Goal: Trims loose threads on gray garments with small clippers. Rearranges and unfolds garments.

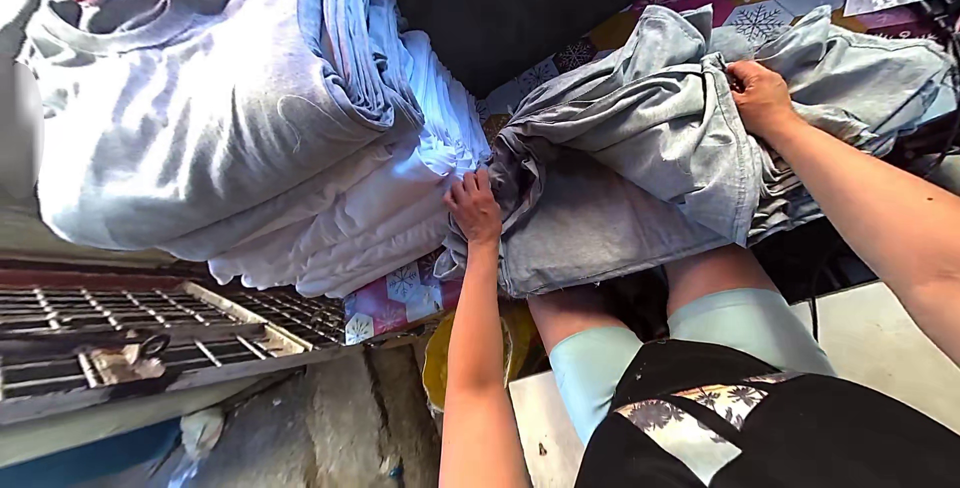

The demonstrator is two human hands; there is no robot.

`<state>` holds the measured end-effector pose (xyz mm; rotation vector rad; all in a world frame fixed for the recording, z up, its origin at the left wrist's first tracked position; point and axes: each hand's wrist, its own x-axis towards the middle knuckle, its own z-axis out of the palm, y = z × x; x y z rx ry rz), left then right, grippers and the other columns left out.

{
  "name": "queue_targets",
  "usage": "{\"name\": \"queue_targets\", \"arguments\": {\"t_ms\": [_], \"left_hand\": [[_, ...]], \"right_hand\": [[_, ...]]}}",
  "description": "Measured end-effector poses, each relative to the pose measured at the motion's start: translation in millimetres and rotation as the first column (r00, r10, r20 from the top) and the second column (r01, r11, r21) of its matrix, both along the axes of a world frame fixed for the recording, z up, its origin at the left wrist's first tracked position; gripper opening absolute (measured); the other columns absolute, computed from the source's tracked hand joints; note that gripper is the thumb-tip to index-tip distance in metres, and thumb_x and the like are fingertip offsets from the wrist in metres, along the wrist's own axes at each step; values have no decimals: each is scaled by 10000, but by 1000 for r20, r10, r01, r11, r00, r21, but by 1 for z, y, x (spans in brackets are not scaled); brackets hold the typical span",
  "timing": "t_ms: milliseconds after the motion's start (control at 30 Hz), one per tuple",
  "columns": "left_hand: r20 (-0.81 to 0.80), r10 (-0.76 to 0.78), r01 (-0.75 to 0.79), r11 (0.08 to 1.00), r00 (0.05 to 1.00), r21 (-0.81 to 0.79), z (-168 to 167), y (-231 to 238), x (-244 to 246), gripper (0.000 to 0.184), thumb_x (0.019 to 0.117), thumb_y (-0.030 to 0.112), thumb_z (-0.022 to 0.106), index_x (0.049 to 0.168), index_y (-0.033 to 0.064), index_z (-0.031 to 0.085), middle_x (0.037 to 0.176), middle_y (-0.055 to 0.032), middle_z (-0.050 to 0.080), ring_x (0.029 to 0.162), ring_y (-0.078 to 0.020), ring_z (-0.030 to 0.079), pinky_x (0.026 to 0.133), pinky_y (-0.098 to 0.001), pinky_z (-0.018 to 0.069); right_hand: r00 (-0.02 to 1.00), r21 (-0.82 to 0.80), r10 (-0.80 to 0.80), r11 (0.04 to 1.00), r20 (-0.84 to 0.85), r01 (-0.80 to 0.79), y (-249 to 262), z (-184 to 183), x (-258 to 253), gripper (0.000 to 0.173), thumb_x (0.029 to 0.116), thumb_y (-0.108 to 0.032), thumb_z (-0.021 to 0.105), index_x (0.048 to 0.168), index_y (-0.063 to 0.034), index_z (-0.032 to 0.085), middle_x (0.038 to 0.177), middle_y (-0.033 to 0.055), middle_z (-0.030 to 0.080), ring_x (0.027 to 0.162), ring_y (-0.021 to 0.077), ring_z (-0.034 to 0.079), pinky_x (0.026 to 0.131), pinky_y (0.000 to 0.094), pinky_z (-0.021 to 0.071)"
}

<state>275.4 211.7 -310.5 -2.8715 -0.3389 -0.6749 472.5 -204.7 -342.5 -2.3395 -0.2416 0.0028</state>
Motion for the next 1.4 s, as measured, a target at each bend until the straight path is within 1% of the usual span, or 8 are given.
{"name": "queue_targets", "arguments": {"t_ms": [133,267,633,767,900,1033,1133,1400], "left_hand": [[-191,-5,-10,997,982,-79,7,-6,12,350,922,-26,574,1262,6,651,1251,-255,640,1203,-469,575,1031,-658,368],[65,-103,114,973,993,-200,24,-17,-61,345,1003,220,601,1275,13,645,1371,-254,571,1325,-459,491,1141,-614,324],[89,473,-199,525,877,-827,-52,-94,-171,220,922,183,759,922,-33,719,939,-152,674,850,-195,652,798,-334,541],[113,420,123,4,900,-992,-23,-114,-168,196,1038,72,551,855,18,596,735,-11,604,698,-68,618,701,-255,563],[79,403,239,-364,912,-900,15,-143,-162,241,1089,88,421,910,23,569,810,-51,656,750,-122,672,726,-291,596],[175,340,293,-336,924,-895,19,-154,-166,64,1024,19,505,1039,10,566,917,-30,675,875,-82,682,853,-271,587],[291,259,347,-205,921,-915,4,-168,-167,356,852,-60,701,1185,-72,576,1003,-41,716,934,-54,696,881,-245,589],[475,202,448,168,856,-878,-6,-184,-156,117,897,-26,587,960,-74,673,886,-18,705,846,8,667,789,-175,567]], "right_hand": [[1000,20,-3,1000,-10,3,0,0,-2,370,1023,-164,563,1333,34,606,1349,283,604,1287,432,565,1092,627,386],[1000,28,-5,1000,-18,6,-3,1,-2,375,1024,-171,560,1337,32,604,1337,286,611,1276,432,571,1089,630,383],[959,227,-186,964,214,136,-3,54,-39,494,1039,-312,501,1374,49,546,1355,271,573,1261,317,565,1087,428,426],[871,361,81,889,484,-284,61,66,-163,294,985,-184,626,1027,107,617,958,187,656,758,115,608,673,267,523],[747,368,525,654,408,-661,131,6,-257,504,754,-388,885,1081,-37,729,1120,127,693,955,212,697,751,404,610],[770,492,505,592,390,-638,147,-2,-263,117,861,-61,728,930,33,747,1020,136,743,897,157,717,784,311,604],[757,533,541,545,366,-647,134,8,-257,82,869,-32,704,871,46,727,979,120,732,897,101,696,810,246,581],[821,640,546,572,169,-513,102,27,-254,59,899,-36,714,886,22,712,941,23,713,831,-24,638,762,138,539]]}}
